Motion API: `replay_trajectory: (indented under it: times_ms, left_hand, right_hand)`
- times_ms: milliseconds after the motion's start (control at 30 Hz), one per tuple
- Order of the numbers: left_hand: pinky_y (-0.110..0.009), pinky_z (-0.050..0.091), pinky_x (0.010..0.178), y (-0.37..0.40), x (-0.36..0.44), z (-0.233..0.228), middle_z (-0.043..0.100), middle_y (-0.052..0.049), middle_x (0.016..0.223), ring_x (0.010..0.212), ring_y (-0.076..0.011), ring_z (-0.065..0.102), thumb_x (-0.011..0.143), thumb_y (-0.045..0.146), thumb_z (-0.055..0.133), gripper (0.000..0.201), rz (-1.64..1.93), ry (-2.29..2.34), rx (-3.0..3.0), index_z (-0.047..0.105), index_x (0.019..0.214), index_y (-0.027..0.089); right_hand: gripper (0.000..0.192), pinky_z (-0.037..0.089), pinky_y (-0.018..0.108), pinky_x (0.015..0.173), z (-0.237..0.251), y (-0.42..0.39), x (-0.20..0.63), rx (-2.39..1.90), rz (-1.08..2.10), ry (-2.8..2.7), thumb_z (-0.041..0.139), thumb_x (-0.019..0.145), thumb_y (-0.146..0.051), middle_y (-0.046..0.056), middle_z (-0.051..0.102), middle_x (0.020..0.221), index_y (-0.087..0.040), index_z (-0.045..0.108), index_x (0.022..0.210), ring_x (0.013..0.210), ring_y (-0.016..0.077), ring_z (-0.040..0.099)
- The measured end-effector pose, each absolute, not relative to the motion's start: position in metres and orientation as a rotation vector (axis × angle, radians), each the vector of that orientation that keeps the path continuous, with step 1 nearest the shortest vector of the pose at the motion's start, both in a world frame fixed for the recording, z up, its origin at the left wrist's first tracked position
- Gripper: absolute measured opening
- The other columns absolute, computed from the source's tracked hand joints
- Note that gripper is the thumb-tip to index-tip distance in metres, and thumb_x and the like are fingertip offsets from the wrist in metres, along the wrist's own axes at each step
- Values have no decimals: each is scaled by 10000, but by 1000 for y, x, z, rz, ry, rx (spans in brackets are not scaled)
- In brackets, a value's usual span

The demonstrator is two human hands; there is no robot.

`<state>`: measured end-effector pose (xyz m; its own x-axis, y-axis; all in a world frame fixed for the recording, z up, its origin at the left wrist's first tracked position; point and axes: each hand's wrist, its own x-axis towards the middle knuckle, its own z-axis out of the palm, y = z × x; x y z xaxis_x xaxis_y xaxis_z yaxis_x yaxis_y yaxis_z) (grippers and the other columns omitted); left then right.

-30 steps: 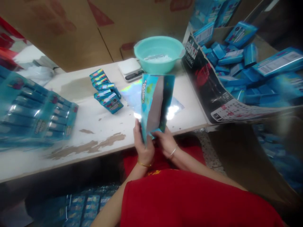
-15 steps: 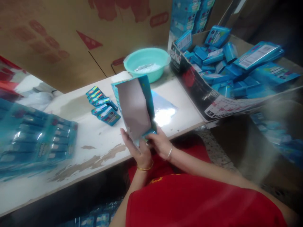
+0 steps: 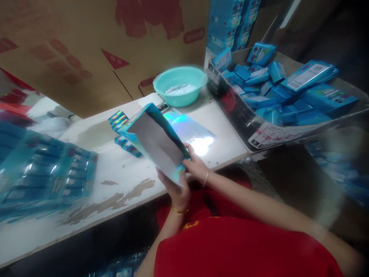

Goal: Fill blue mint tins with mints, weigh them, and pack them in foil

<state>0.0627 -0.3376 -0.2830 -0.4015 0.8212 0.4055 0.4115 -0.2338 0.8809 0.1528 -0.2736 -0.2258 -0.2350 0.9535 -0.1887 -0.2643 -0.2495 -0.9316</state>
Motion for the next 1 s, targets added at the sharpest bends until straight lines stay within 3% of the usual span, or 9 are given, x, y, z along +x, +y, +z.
replay_trajectory:
  times_ms: [200,300,333,400,467,500,600,833,1000]
  left_hand:
    - [-409,324,1097,-353,16,-263,296,-160,1469,1316,-259,384,804,291,641,901,1407,1663,1623,67,1496,244]
    - [-516,170,1134,-347,-31,-236,240,-168,1488,1369,-348,247,649,352,778,1105,1468,1863,2141,84,1499,227]
    - [-545,122,1130,-343,-43,-227,279,-166,1474,1367,-371,232,630,386,789,1073,1307,1842,2380,165,1487,226]
    - [-554,112,1108,-333,-58,-216,481,-126,1340,1282,-341,372,732,367,714,700,864,1677,2732,425,1359,252]
    - [-469,273,1031,-321,-62,-214,638,-72,1057,1038,-240,544,871,262,541,235,439,1445,2837,601,1097,236]
    - [-404,355,938,-315,-61,-215,649,-58,928,907,-202,563,906,221,459,181,296,1381,2811,621,987,214]
    - [-292,389,688,-290,-57,-220,598,-50,759,719,-165,522,943,282,354,307,114,1434,2521,599,795,174]
    - [-241,366,564,-239,-58,-233,516,11,666,596,-121,448,830,436,535,277,134,1314,1803,532,869,162]
    - [-331,378,749,-260,-61,-236,548,-77,895,805,-177,478,916,427,426,339,235,1325,2393,593,807,153]
  right_hand:
    - [570,455,296,676,-242,-238,183,-1330,1344,-1439,408,609,-115,53,526,1008,-216,476,1165,749,157,520]
    - [637,414,278,563,-245,-216,201,-1497,1461,-1673,441,583,-75,45,529,912,-215,453,1204,572,122,473]
    - [666,387,269,519,-246,-210,204,-1540,1515,-1752,458,575,-64,26,525,834,-221,441,1223,507,111,435]
    - [724,346,260,477,-249,-199,203,-1581,1560,-1915,487,564,-39,-19,482,682,-230,418,1259,443,109,383]
    - [741,365,263,502,-255,-188,196,-1581,1448,-2062,501,554,0,-24,470,661,-218,422,1258,470,120,407]
    - [733,390,268,534,-259,-182,193,-1578,1353,-2114,507,555,15,-7,493,712,-211,430,1248,513,126,441]
    - [710,466,306,675,-270,-169,187,-1524,1142,-2181,583,605,-10,62,537,937,-185,404,1269,701,160,536]
    - [414,384,433,988,-272,-215,195,-921,249,-2194,549,887,-392,134,543,1212,-131,519,1207,1152,264,459]
    - [235,433,355,739,-304,-258,181,-712,-139,-2376,445,928,-179,88,626,972,-113,590,1100,868,206,497]
